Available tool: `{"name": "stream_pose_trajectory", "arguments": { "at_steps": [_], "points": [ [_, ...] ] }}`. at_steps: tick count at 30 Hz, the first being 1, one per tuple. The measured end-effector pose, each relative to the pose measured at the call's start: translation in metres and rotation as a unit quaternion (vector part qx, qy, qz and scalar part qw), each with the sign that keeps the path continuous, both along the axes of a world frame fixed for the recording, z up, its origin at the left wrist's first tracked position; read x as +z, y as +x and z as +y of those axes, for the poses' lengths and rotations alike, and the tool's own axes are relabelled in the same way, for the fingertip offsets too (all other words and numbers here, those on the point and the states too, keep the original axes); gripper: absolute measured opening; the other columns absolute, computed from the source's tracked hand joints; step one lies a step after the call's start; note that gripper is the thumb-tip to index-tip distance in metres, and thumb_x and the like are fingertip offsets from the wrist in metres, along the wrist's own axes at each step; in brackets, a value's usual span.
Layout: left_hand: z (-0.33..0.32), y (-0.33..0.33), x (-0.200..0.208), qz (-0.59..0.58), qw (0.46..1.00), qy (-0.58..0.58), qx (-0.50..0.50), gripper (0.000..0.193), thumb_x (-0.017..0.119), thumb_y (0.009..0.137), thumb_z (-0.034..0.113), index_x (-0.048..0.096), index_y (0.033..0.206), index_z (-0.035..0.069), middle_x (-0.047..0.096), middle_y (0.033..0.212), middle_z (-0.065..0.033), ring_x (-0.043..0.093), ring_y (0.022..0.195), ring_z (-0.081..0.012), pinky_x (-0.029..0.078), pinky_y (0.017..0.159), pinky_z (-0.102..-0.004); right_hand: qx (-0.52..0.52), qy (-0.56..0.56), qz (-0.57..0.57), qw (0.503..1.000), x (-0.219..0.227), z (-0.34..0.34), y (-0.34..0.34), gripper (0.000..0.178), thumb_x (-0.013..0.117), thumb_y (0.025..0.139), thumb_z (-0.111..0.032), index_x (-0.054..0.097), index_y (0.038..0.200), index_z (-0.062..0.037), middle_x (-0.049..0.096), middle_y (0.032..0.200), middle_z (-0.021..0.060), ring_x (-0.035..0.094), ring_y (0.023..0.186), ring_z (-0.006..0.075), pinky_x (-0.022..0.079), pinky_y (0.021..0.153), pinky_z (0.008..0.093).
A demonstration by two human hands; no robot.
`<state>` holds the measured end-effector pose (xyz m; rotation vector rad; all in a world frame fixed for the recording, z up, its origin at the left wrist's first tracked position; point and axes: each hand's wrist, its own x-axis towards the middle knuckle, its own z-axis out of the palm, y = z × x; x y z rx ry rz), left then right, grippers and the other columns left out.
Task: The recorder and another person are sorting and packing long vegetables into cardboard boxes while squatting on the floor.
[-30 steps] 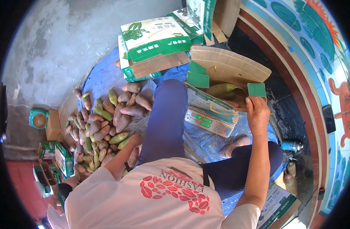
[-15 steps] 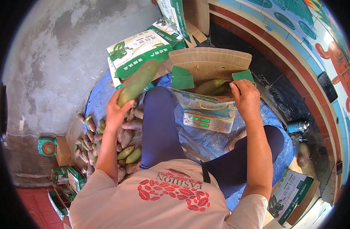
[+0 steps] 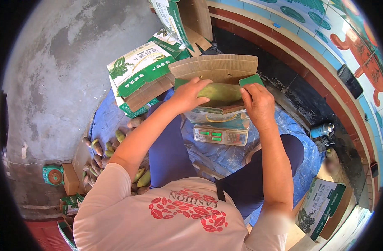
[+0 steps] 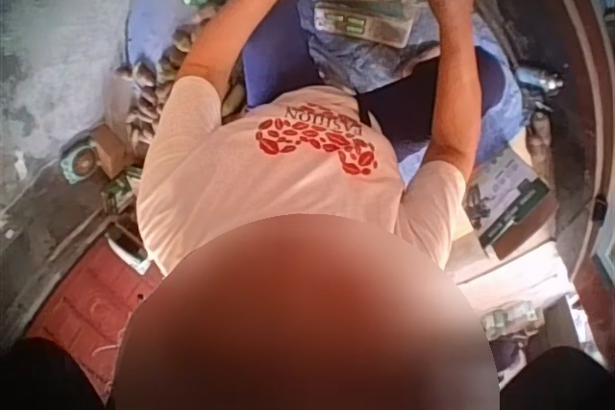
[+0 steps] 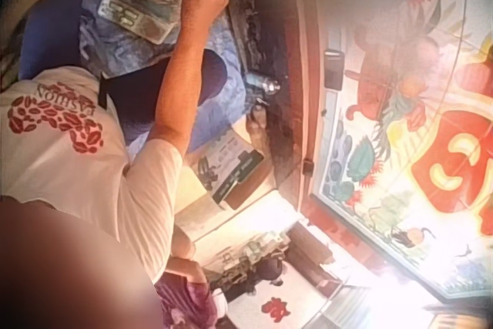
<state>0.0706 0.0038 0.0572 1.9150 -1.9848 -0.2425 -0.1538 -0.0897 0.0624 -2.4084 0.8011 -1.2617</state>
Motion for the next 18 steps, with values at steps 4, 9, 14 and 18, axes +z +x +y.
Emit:
{"name": "stream_pose_trajectory", "arguments": {
  "at_steps": [4, 9, 14, 18],
  "points": [
    [-0.009, 0.0, -0.01, 0.003, 0.999, 0.021, 0.023, 0.044, 0.063, 0.08, 0.018, 0.051, 0.121, 0.009, 0.055, 0.116, -0.0176, 0.055, 0.104, -0.0359, 0.046, 0.084, -0.0427, -0.002, -0.002, -0.011, 1.0, 0.0, -0.002, -0.002, 0.008, 0.065, 0.079, -0.009, 0.061, 0.08, -0.0018, 0.059, 0.073, 0.0124, 0.058, 0.068, 0.0314, 0.047, 0.061, 0.0379],
    [0.019, 0.023, 0.001, 0.003, 0.989, -0.139, 0.06, 0.036, 0.059, 0.082, 0.014, 0.054, 0.117, 0.005, 0.056, 0.117, -0.018, 0.053, 0.108, -0.0366, 0.043, 0.091, -0.0418, -0.003, 0.004, 0.0, 1.0, 0.003, -0.001, -0.005, 0.008, 0.065, 0.079, -0.008, 0.061, 0.08, -0.0018, 0.059, 0.073, 0.0122, 0.058, 0.068, 0.0313, 0.046, 0.061, 0.0381],
    [0.071, 0.057, 0.009, 0.006, 0.966, -0.207, 0.158, 0.031, 0.059, 0.081, 0.01, 0.057, 0.111, 0.002, 0.057, 0.116, -0.018, 0.055, 0.103, -0.0366, 0.043, 0.089, -0.0403, 0.0, 0.003, -0.002, 1.0, -0.003, 0.0, -0.004, 0.008, 0.065, 0.079, -0.009, 0.061, 0.08, -0.0017, 0.059, 0.074, 0.0123, 0.058, 0.068, 0.0315, 0.046, 0.061, 0.0384],
    [0.13, 0.093, -0.017, 0.004, 0.946, -0.203, 0.252, 0.028, 0.059, 0.082, 0.009, 0.057, 0.108, 0.0, 0.056, 0.115, -0.0197, 0.055, 0.103, -0.0382, 0.044, 0.088, -0.0397, 0.007, -0.01, 0.008, 1.0, 0.0, 0.004, 0.003, 0.008, 0.065, 0.079, -0.009, 0.061, 0.08, -0.0019, 0.059, 0.074, 0.0123, 0.058, 0.068, 0.0318, 0.047, 0.061, 0.0385]
  ]
}}
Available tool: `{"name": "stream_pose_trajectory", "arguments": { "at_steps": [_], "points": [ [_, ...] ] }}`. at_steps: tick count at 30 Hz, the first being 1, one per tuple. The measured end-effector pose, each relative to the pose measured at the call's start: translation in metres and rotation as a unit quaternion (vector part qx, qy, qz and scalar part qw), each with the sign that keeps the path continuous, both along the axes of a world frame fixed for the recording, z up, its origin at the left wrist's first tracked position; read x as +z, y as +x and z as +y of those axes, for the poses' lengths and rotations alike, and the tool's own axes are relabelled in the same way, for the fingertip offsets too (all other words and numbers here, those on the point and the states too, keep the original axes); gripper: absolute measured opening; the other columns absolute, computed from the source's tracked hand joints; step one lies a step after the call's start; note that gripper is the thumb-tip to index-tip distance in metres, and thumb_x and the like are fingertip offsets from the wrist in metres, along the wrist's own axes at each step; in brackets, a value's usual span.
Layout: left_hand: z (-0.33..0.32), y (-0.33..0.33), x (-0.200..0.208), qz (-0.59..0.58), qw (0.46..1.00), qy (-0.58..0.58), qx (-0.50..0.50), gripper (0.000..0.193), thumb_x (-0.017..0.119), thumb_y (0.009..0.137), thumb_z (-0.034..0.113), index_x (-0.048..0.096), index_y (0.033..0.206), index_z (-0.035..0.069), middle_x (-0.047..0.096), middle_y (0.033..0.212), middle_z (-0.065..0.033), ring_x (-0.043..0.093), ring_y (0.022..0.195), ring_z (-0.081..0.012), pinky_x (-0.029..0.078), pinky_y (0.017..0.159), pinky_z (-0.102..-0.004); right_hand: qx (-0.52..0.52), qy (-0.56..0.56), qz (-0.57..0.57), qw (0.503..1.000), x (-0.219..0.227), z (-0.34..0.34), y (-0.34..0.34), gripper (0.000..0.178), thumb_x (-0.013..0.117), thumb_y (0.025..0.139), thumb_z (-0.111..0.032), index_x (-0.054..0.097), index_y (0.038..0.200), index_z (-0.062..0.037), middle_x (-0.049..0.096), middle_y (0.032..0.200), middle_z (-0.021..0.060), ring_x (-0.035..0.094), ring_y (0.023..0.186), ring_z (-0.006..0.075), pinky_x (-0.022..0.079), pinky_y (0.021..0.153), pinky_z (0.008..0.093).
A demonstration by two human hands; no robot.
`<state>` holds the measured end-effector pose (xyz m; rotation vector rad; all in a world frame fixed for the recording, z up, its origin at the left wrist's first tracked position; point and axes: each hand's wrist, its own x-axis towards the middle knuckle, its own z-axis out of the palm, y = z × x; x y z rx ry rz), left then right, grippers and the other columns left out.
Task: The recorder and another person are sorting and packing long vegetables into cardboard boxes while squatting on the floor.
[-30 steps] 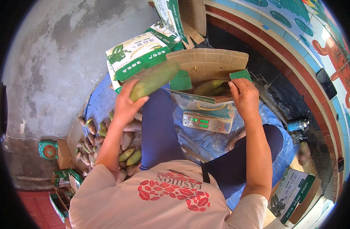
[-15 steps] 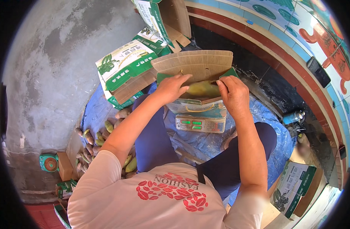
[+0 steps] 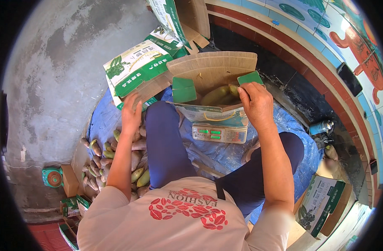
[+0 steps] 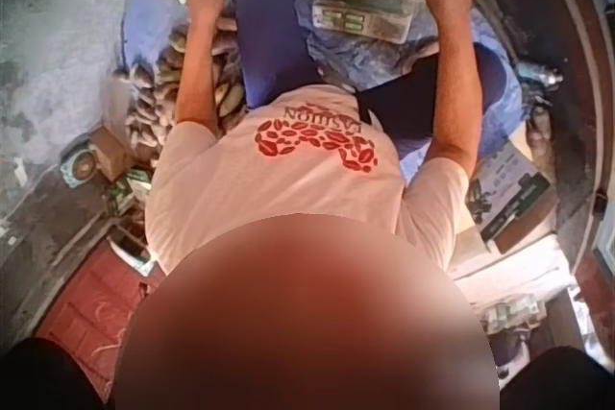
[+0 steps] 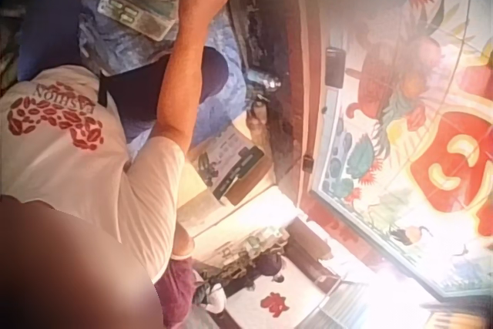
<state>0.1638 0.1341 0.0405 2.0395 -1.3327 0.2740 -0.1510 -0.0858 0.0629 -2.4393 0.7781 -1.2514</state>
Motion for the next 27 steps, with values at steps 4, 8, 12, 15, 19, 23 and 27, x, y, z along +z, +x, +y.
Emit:
{"name": "stream_pose_trajectory", "arguments": {
  "at_steps": [4, 8, 12, 15, 19, 23, 27],
  "points": [
    [0.059, 0.018, -0.048, 0.023, 0.997, 0.044, 0.067, 0.024, 0.058, 0.082, 0.008, 0.058, 0.104, 0.0, 0.058, 0.11, -0.0217, 0.055, 0.102, -0.039, 0.045, 0.087, -0.0402, -0.009, 0.017, 0.013, 1.0, -0.005, -0.001, 0.002, 0.008, 0.064, 0.079, -0.009, 0.061, 0.081, -0.0021, 0.06, 0.075, 0.0125, 0.058, 0.069, 0.0321, 0.047, 0.062, 0.0385],
    [0.122, 0.027, -0.128, 0.051, 0.979, 0.168, 0.101, 0.023, 0.06, 0.08, 0.012, 0.059, 0.1, 0.001, 0.061, 0.1, -0.0223, 0.057, 0.097, -0.04, 0.045, 0.084, -0.0428, -0.013, 0.017, 0.015, 1.0, -0.009, -0.001, 0.004, 0.009, 0.064, 0.08, -0.01, 0.062, 0.081, -0.0019, 0.06, 0.075, 0.0129, 0.059, 0.069, 0.0325, 0.047, 0.062, 0.0388],
    [0.17, 0.01, -0.175, 0.138, 0.944, 0.271, 0.126, 0.029, 0.064, 0.077, 0.019, 0.061, 0.1, 0.001, 0.061, 0.101, -0.0223, 0.057, 0.097, -0.039, 0.046, 0.085, -0.0428, -0.02, 0.02, 0.031, 0.999, -0.012, 0.001, 0.007, 0.009, 0.064, 0.081, -0.011, 0.062, 0.081, -0.0019, 0.061, 0.076, 0.013, 0.059, 0.069, 0.0328, 0.047, 0.062, 0.039],
    [0.178, 0.007, -0.192, 0.179, 0.938, 0.256, 0.149, 0.031, 0.065, 0.077, 0.021, 0.061, 0.1, 0.002, 0.061, 0.102, -0.0215, 0.058, 0.097, -0.038, 0.046, 0.085, -0.0422, -0.014, 0.018, 0.038, 0.999, -0.017, 0.0, 0.01, 0.01, 0.064, 0.081, -0.011, 0.062, 0.08, -0.0018, 0.061, 0.076, 0.0129, 0.059, 0.07, 0.0329, 0.047, 0.062, 0.0391],
    [0.173, 0.011, -0.201, 0.192, 0.939, 0.252, 0.133, 0.033, 0.066, 0.077, 0.023, 0.062, 0.102, 0.003, 0.062, 0.102, -0.0201, 0.058, 0.097, -0.0371, 0.046, 0.085, -0.0421, -0.022, 0.02, 0.059, 0.998, -0.023, -0.003, 0.009, 0.01, 0.063, 0.081, -0.012, 0.062, 0.08, -0.0028, 0.062, 0.077, 0.013, 0.06, 0.071, 0.0328, 0.047, 0.063, 0.0396],
    [0.176, 0.013, -0.214, 0.175, 0.946, 0.237, 0.135, 0.035, 0.066, 0.077, 0.024, 0.062, 0.104, 0.003, 0.062, 0.102, -0.0199, 0.058, 0.098, -0.0364, 0.046, 0.086, -0.042, -0.018, 0.011, 0.066, 0.998, -0.031, -0.005, 0.013, 0.011, 0.063, 0.082, -0.014, 0.063, 0.081, -0.003, 0.062, 0.078, 0.0139, 0.06, 0.073, 0.0333, 0.047, 0.064, 0.0396],
    [0.186, 0.013, -0.233, 0.217, 0.908, 0.335, 0.129, 0.039, 0.063, 0.08, 0.031, 0.062, 0.107, 0.003, 0.061, 0.107, -0.0208, 0.058, 0.1, -0.0365, 0.046, 0.087, -0.0423, -0.003, 0.011, 0.069, 0.998, -0.036, -0.006, 0.016, 0.011, 0.063, 0.081, -0.014, 0.063, 0.081, -0.0031, 0.063, 0.079, 0.0129, 0.061, 0.073, 0.0323, 0.048, 0.064, 0.0387]
  ]
}}
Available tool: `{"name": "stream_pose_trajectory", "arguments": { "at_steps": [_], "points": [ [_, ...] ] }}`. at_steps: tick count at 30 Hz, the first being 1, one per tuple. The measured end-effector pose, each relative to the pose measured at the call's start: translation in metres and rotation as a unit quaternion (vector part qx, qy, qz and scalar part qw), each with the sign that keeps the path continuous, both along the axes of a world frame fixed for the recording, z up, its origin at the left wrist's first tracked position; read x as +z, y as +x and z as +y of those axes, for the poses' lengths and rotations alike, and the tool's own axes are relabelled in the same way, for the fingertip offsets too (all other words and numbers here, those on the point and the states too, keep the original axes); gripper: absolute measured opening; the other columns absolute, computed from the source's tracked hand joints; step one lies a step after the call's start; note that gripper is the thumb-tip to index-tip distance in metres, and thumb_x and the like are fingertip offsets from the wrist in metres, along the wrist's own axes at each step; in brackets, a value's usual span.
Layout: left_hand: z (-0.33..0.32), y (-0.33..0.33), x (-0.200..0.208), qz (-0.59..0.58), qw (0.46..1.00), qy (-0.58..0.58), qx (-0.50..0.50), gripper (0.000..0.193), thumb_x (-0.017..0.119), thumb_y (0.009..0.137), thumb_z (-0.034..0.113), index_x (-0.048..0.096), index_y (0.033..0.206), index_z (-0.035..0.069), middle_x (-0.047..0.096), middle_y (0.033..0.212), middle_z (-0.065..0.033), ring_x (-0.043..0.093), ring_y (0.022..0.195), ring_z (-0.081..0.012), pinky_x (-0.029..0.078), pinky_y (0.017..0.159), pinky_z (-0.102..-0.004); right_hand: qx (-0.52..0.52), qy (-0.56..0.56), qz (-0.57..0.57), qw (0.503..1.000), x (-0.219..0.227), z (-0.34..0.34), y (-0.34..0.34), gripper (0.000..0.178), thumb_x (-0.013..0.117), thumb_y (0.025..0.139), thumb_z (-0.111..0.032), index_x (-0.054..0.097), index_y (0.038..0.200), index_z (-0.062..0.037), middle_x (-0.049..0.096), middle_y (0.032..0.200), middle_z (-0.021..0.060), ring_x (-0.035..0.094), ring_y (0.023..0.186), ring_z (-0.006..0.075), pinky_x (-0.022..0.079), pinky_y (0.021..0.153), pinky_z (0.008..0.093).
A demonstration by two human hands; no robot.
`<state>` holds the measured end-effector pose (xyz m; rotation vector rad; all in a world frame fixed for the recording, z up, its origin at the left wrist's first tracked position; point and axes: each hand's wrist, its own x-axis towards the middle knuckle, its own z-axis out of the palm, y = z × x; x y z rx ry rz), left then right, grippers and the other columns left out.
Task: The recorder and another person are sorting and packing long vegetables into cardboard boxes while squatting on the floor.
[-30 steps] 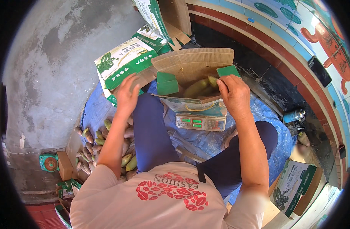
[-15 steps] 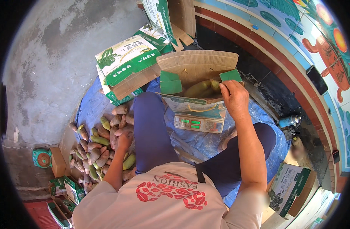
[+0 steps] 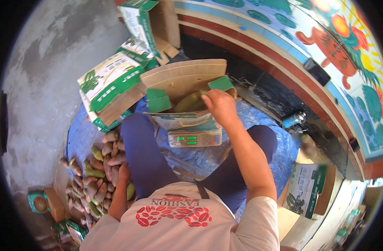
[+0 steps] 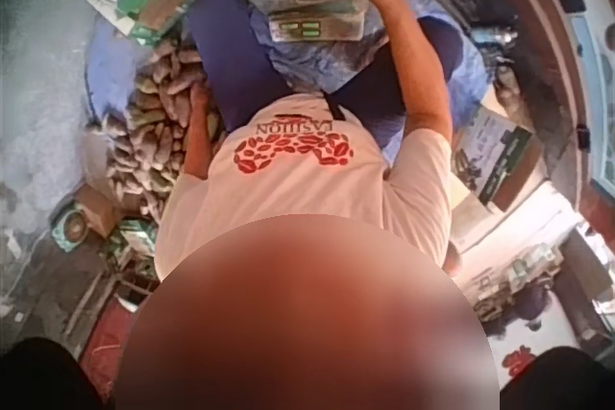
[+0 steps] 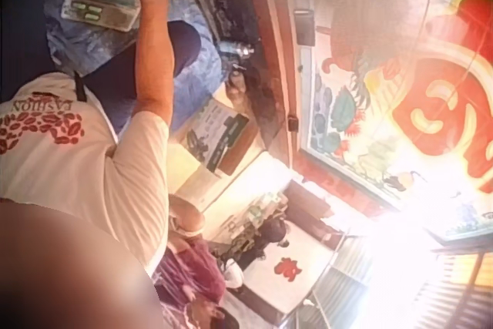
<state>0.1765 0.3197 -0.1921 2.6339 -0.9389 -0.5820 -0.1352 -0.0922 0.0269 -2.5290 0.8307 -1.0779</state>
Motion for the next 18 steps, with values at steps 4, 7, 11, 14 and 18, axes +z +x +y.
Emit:
{"name": "stream_pose_trajectory", "arguments": {
  "at_steps": [4, 7, 11, 14, 18],
  "points": [
    [0.038, 0.001, -0.052, 0.043, 0.996, 0.073, -0.036, 0.04, 0.061, 0.08, 0.03, 0.062, 0.111, 0.005, 0.062, 0.107, -0.0228, 0.058, 0.102, -0.0369, 0.046, 0.088, -0.0416, -0.006, 0.002, 0.016, 1.0, 0.002, 0.001, 0.003, 0.011, 0.063, 0.081, -0.014, 0.063, 0.081, -0.0031, 0.062, 0.078, 0.0124, 0.06, 0.073, 0.0319, 0.048, 0.064, 0.0388],
    [0.051, -0.005, -0.073, 0.044, 0.989, 0.135, -0.051, 0.04, 0.061, 0.079, 0.029, 0.062, 0.112, 0.006, 0.062, 0.106, -0.023, 0.059, 0.101, -0.0371, 0.046, 0.088, -0.0412, -0.002, 0.011, 0.019, 1.0, 0.004, 0.002, -0.001, 0.011, 0.063, 0.081, -0.014, 0.063, 0.081, -0.0029, 0.062, 0.077, 0.0123, 0.06, 0.073, 0.0319, 0.048, 0.064, 0.039],
    [0.078, -0.02, -0.107, 0.046, 0.988, 0.127, -0.068, 0.04, 0.062, 0.079, 0.029, 0.062, 0.112, 0.006, 0.062, 0.105, -0.0228, 0.059, 0.101, -0.0371, 0.046, 0.088, -0.0412, -0.002, 0.019, 0.023, 1.0, 0.002, 0.002, -0.001, 0.012, 0.063, 0.081, -0.015, 0.063, 0.082, -0.0023, 0.061, 0.078, 0.013, 0.06, 0.074, 0.0325, 0.048, 0.066, 0.0393],
    [0.089, -0.028, -0.127, 0.049, 0.988, 0.121, -0.077, 0.04, 0.062, 0.078, 0.029, 0.062, 0.112, 0.006, 0.062, 0.104, -0.0227, 0.059, 0.101, -0.0371, 0.046, 0.087, -0.0412, -0.005, 0.023, 0.035, 0.999, 0.001, 0.002, -0.002, 0.013, 0.062, 0.082, -0.015, 0.063, 0.082, -0.0023, 0.062, 0.078, 0.0132, 0.06, 0.075, 0.0327, 0.048, 0.066, 0.0397],
    [0.102, -0.033, -0.148, 0.054, 0.989, 0.114, -0.082, 0.041, 0.062, 0.078, 0.029, 0.062, 0.112, 0.006, 0.063, 0.104, -0.0225, 0.059, 0.1, -0.0371, 0.047, 0.087, -0.0412, -0.001, 0.014, 0.032, 0.999, 0.002, 0.002, -0.003, 0.013, 0.062, 0.082, -0.016, 0.063, 0.082, -0.0024, 0.062, 0.078, 0.0133, 0.06, 0.075, 0.0326, 0.048, 0.066, 0.0399]
  ]
}}
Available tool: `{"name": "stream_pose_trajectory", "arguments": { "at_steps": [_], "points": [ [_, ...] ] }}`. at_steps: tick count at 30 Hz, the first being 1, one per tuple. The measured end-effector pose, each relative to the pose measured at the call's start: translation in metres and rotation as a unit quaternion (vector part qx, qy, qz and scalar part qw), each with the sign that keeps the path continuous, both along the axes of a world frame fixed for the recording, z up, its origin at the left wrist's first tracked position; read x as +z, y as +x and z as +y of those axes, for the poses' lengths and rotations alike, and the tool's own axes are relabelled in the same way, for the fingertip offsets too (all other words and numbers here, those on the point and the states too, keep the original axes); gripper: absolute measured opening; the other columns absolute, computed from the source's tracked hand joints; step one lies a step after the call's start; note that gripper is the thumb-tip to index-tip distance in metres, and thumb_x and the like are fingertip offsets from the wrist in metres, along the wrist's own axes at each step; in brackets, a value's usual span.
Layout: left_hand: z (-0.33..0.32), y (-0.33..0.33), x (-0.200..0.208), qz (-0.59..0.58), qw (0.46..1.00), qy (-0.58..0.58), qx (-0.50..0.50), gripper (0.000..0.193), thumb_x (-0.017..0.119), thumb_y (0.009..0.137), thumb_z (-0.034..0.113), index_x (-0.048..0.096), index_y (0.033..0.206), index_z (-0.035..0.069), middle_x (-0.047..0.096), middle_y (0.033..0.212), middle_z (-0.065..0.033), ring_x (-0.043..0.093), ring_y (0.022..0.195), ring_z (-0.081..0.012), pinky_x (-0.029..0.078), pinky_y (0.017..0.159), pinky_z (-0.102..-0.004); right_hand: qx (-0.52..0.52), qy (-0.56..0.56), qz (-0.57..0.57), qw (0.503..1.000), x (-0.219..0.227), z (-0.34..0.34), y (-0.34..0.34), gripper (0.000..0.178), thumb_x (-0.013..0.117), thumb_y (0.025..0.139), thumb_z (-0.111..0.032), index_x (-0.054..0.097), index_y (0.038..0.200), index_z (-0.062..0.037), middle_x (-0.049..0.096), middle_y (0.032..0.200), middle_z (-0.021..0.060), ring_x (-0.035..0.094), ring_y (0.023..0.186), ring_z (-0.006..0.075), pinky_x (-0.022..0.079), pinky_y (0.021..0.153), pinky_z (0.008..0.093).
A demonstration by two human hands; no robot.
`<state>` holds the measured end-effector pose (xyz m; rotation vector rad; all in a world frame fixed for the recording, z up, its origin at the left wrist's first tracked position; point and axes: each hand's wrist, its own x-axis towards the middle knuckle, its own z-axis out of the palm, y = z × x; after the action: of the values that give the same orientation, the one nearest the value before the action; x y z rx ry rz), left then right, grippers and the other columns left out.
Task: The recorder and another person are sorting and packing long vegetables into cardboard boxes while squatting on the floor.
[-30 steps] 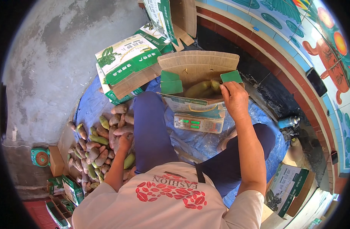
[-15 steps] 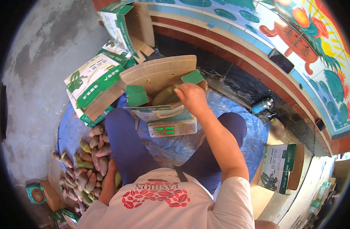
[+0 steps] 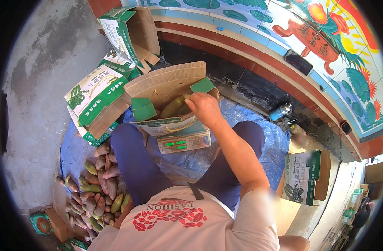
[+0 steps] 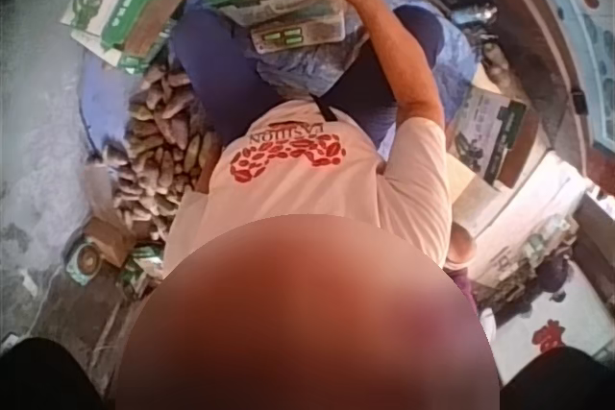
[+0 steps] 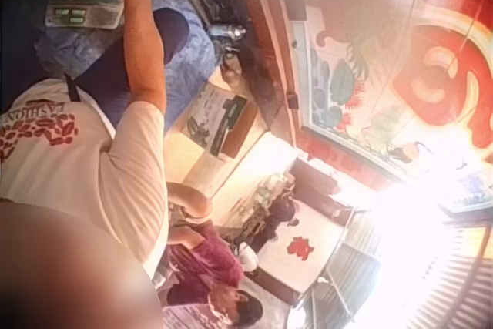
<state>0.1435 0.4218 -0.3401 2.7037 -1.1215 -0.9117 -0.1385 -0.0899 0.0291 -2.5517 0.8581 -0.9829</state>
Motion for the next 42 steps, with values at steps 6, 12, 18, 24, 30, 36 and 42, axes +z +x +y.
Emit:
{"name": "stream_pose_trajectory", "arguments": {
  "at_steps": [6, 12, 18, 24, 30, 36, 42],
  "points": [
    [-0.015, 0.011, -0.017, 0.009, 1.0, -0.008, 0.023, 0.041, 0.062, 0.077, 0.029, 0.063, 0.111, 0.007, 0.063, 0.103, -0.0222, 0.06, 0.099, -0.0372, 0.047, 0.086, -0.0412, -0.02, -0.025, -0.013, 0.999, 0.029, 0.004, -0.014, 0.011, 0.063, 0.082, -0.013, 0.063, 0.084, -0.0017, 0.063, 0.081, 0.0142, 0.061, 0.076, 0.0328, 0.049, 0.066, 0.0384],
    [-0.076, 0.003, 0.08, 0.063, 0.994, 0.051, 0.068, 0.04, 0.063, 0.075, 0.03, 0.064, 0.108, 0.008, 0.064, 0.101, -0.0214, 0.061, 0.097, -0.0353, 0.048, 0.084, -0.0412, -0.061, -0.022, -0.045, 0.997, 0.098, 0.022, -0.036, 0.012, 0.062, 0.083, -0.013, 0.063, 0.085, -0.0015, 0.062, 0.08, 0.014, 0.06, 0.074, 0.0331, 0.048, 0.064, 0.0376],
    [-0.104, 0.031, 0.136, -0.019, 0.936, -0.316, 0.153, 0.026, 0.059, 0.08, 0.012, 0.063, 0.104, 0.003, 0.065, 0.097, -0.0181, 0.062, 0.093, -0.0336, 0.048, 0.082, -0.038, -0.076, 0.041, -0.086, 0.993, 0.085, 0.017, -0.051, 0.019, 0.059, 0.087, -0.018, 0.062, 0.086, 0.0005, 0.061, 0.079, 0.0144, 0.061, 0.074, 0.0308, 0.047, 0.067, 0.0344],
    [-0.175, 0.044, 0.259, -0.055, 0.864, -0.484, 0.13, 0.024, 0.053, 0.085, 0.002, 0.059, 0.107, -0.001, 0.062, 0.1, -0.0131, 0.059, 0.093, -0.0217, 0.046, 0.083, -0.0316, -0.09, 0.092, -0.103, 0.986, 0.046, 0.01, -0.059, 0.021, 0.056, 0.091, -0.017, 0.063, 0.085, 0.0028, 0.062, 0.075, 0.0105, 0.059, 0.071, 0.0171, 0.047, 0.067, 0.029],
    [-0.215, 0.026, 0.352, 0.009, 0.822, -0.54, 0.18, 0.024, 0.052, 0.087, 0.002, 0.058, 0.11, 0.001, 0.059, 0.093, -0.006, 0.055, 0.085, -0.0126, 0.045, 0.079, -0.0252, -0.083, 0.14, -0.116, 0.98, 0.019, 0.005, -0.048, 0.018, 0.06, 0.087, -0.017, 0.064, 0.087, 0.0002, 0.063, 0.08, 0.0153, 0.061, 0.071, 0.0287, 0.048, 0.067, 0.0338],
    [-0.253, 0.009, 0.401, -0.044, 0.825, -0.562, 0.046, 0.025, 0.056, 0.085, 0.005, 0.058, 0.109, 0.001, 0.061, 0.107, -0.01, 0.055, 0.104, -0.0192, 0.039, 0.094, -0.032, -0.082, 0.118, -0.126, 0.982, 0.018, -0.004, -0.023, 0.016, 0.062, 0.085, -0.017, 0.063, 0.085, -0.0002, 0.063, 0.08, 0.0154, 0.06, 0.073, 0.0322, 0.048, 0.066, 0.0371],
    [-0.305, -0.024, 0.421, -0.007, 0.85, -0.515, -0.107, 0.027, 0.059, 0.078, 0.002, 0.059, 0.105, 0.001, 0.06, 0.11, -0.0145, 0.056, 0.106, -0.0272, 0.041, 0.094, -0.0345, -0.053, 0.006, -0.097, 0.994, 0.022, -0.026, 0.028, 0.012, 0.064, 0.079, -0.014, 0.063, 0.084, -0.0026, 0.061, 0.079, 0.0145, 0.059, 0.076, 0.0335, 0.047, 0.068, 0.0402]
  ]
}}
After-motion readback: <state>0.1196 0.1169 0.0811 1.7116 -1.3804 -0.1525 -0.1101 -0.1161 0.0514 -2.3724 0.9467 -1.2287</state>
